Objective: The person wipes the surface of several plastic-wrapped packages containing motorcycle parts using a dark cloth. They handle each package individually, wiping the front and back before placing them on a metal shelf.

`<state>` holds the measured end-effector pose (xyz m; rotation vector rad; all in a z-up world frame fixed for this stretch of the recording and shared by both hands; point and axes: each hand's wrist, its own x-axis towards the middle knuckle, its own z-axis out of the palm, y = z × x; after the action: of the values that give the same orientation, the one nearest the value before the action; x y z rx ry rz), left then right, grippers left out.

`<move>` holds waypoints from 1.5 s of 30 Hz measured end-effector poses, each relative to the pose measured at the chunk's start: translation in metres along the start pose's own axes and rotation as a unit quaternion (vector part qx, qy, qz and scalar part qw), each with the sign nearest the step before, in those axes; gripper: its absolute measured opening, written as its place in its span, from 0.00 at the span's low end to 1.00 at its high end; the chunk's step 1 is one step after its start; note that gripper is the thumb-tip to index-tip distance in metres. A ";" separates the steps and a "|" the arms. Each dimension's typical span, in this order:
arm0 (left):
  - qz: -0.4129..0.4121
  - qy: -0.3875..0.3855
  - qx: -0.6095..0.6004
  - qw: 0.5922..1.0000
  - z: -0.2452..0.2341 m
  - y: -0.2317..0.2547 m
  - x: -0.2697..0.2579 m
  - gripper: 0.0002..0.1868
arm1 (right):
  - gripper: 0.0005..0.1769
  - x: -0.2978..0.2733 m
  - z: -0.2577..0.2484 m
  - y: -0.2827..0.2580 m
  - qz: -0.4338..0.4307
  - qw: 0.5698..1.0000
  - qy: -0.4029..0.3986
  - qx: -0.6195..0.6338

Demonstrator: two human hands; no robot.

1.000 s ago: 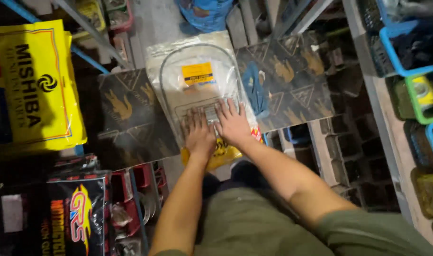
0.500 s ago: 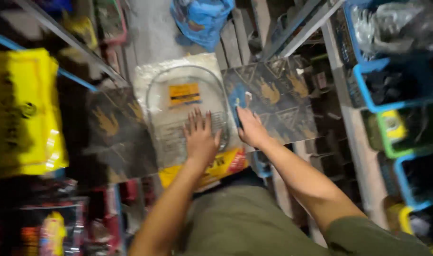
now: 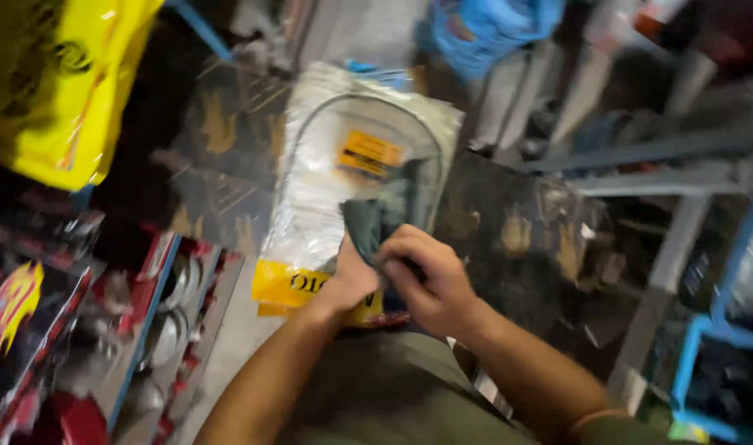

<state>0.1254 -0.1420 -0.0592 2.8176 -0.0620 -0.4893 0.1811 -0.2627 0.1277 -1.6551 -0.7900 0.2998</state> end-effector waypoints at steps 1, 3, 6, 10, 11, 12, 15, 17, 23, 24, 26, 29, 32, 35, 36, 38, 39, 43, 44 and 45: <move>-0.091 -0.064 -0.089 0.990 -0.006 -0.001 -0.012 0.42 | 0.06 0.005 -0.002 -0.006 -0.002 0.998 -0.015 0.062; -0.186 -0.125 -0.186 0.957 -0.015 0.005 -0.040 0.47 | 0.07 0.016 -0.003 -0.014 0.002 0.991 -0.039 0.126; -0.397 -0.273 -0.437 0.760 0.000 -0.005 -0.081 0.61 | 0.09 0.043 0.000 -0.005 0.023 0.995 -0.022 0.095; -0.252 -0.287 -0.311 0.870 0.075 -0.025 -0.053 0.42 | 0.21 0.071 0.009 0.022 -0.122 0.984 0.060 -0.119; -0.177 -0.296 -0.247 0.905 0.090 -0.021 -0.026 0.37 | 0.18 0.075 0.014 0.024 -0.201 0.963 0.084 -0.160; -0.176 -0.297 -0.249 0.905 0.060 -0.013 -0.044 0.37 | 0.18 0.074 0.035 0.026 -0.200 0.963 0.082 -0.161; -0.073 -0.248 -0.115 0.959 -0.010 0.002 -0.088 0.26 | 0.16 0.058 0.085 0.067 -0.236 0.949 -0.157 -0.140; -0.082 -0.265 -0.183 0.943 -0.028 0.000 -0.107 0.20 | 0.33 0.033 0.106 0.139 -0.250 0.817 -0.295 -0.428; -0.142 0.147 -0.224 0.953 -0.059 -0.053 -0.101 0.30 | 0.36 0.136 0.029 0.263 -0.219 0.744 0.050 -0.630; -0.123 0.136 -0.224 0.957 -0.050 -0.062 -0.090 0.30 | 0.36 0.133 0.032 0.265 -0.201 0.740 0.057 -0.640; -0.112 0.288 -0.120 0.944 -0.036 -0.084 -0.062 0.36 | 0.34 0.137 0.038 0.269 0.049 0.816 0.077 -0.570; -0.022 0.352 0.006 0.936 -0.065 -0.105 -0.012 0.34 | 0.31 0.076 0.105 0.267 -0.032 0.785 0.108 -0.609; 0.040 0.354 -0.028 0.934 -0.076 -0.118 0.037 0.33 | 0.25 -0.066 0.193 0.279 -0.085 0.776 -0.098 -0.617; 0.095 0.358 0.028 0.928 -0.065 -0.132 0.069 0.31 | 0.27 -0.117 0.210 0.148 -0.106 0.880 -0.127 -0.445; 0.108 0.360 0.025 0.926 -0.054 -0.134 0.070 0.31 | 0.27 -0.119 0.196 0.162 -0.099 0.878 -0.119 -0.454; 0.129 0.351 0.010 0.927 -0.035 -0.148 0.069 0.28 | 0.26 -0.122 0.170 0.190 -0.169 0.805 -0.085 -0.563; 0.129 0.355 0.013 0.926 -0.027 -0.152 0.057 0.28 | 0.26 -0.093 0.150 0.182 -0.173 0.804 -0.082 -0.563; 0.100 0.276 0.028 0.956 0.004 -0.166 -0.009 0.31 | 0.33 0.026 0.076 0.213 0.038 0.796 0.016 -0.604; 0.091 0.235 0.020 0.967 0.016 -0.162 -0.029 0.33 | 0.33 0.050 0.056 0.235 0.054 0.792 0.086 -0.603; 0.088 0.236 0.024 0.967 0.012 -0.159 -0.043 0.33 | 0.33 0.075 0.058 0.244 0.051 0.794 0.087 -0.600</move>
<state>0.0800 0.0109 -0.1006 2.8581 -0.2254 0.2301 0.2827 -0.1827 -0.1001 -2.8697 -0.7803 -0.4024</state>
